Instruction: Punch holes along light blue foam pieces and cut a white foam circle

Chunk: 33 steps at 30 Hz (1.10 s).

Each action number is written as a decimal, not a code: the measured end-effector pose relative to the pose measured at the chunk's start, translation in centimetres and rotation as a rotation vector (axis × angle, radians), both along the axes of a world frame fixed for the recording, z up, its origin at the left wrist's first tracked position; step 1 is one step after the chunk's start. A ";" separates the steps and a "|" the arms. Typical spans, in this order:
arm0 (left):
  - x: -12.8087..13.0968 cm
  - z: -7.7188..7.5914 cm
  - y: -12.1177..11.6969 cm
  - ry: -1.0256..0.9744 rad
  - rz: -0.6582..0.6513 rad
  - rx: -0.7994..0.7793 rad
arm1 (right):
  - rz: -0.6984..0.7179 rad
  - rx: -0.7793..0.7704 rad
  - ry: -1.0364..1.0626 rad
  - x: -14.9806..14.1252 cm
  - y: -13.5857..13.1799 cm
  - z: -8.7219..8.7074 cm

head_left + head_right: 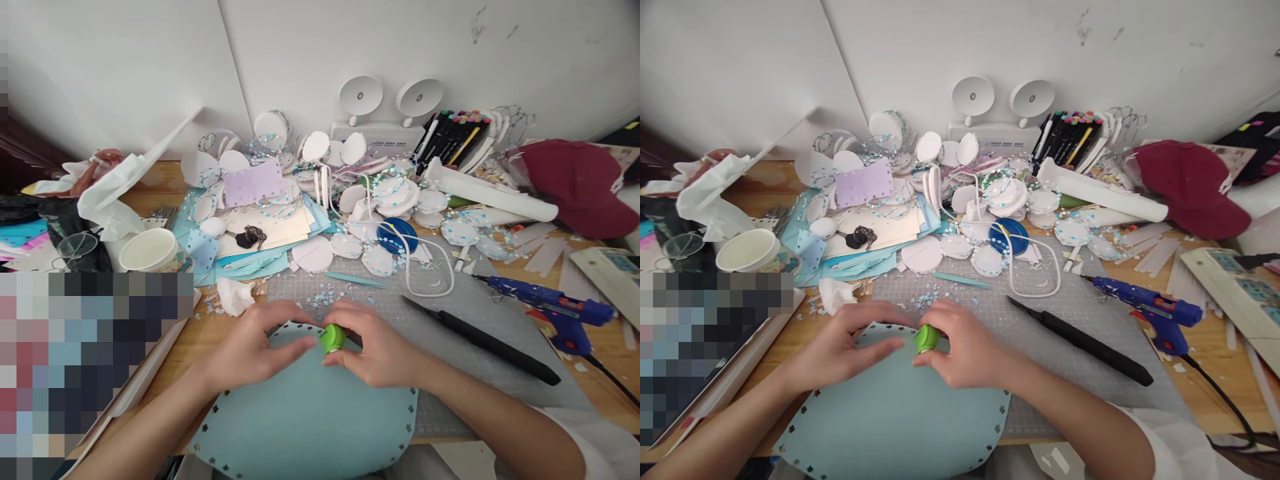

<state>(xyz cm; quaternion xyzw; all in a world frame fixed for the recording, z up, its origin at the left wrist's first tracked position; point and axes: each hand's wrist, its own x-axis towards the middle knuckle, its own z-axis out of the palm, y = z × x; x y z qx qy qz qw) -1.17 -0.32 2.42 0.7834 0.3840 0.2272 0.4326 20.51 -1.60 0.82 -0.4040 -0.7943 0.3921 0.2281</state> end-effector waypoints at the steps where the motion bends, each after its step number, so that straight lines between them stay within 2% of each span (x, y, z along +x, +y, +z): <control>1: 0.1 0.2 -0.1 -0.019 -0.009 -0.077 | 0.003 -0.001 0.014 -0.1 -0.1 0.0; 4: 0.5 0.3 -0.4 -0.018 -0.018 -0.194 | 0.007 -0.017 0.032 -0.5 -0.3 -0.1; 10: 1.2 -1.3 -1.1 -0.045 0.031 -0.017 | -0.035 0.040 0.032 -0.9 -0.4 -0.8; 15: 1.2 -1.0 -0.7 -0.047 0.032 -0.023 | -0.021 0.006 0.021 -0.9 0.0 -0.7; 19: 0.7 -0.4 0.0 -0.006 0.040 -0.048 | -0.036 -0.095 0.047 -0.4 0.7 0.0; 23: 0.2 -0.3 0.4 0.030 0.051 -0.071 | -0.147 -0.347 0.290 0.4 1.4 0.3; 26: 0.1 -0.2 0.3 0.043 0.035 -0.092 | -0.176 -0.504 0.461 1.0 1.9 -0.1; 33: 0.1 0.3 0.5 0.012 -0.008 -0.177 | -0.185 -0.520 0.624 1.3 2.2 -1.0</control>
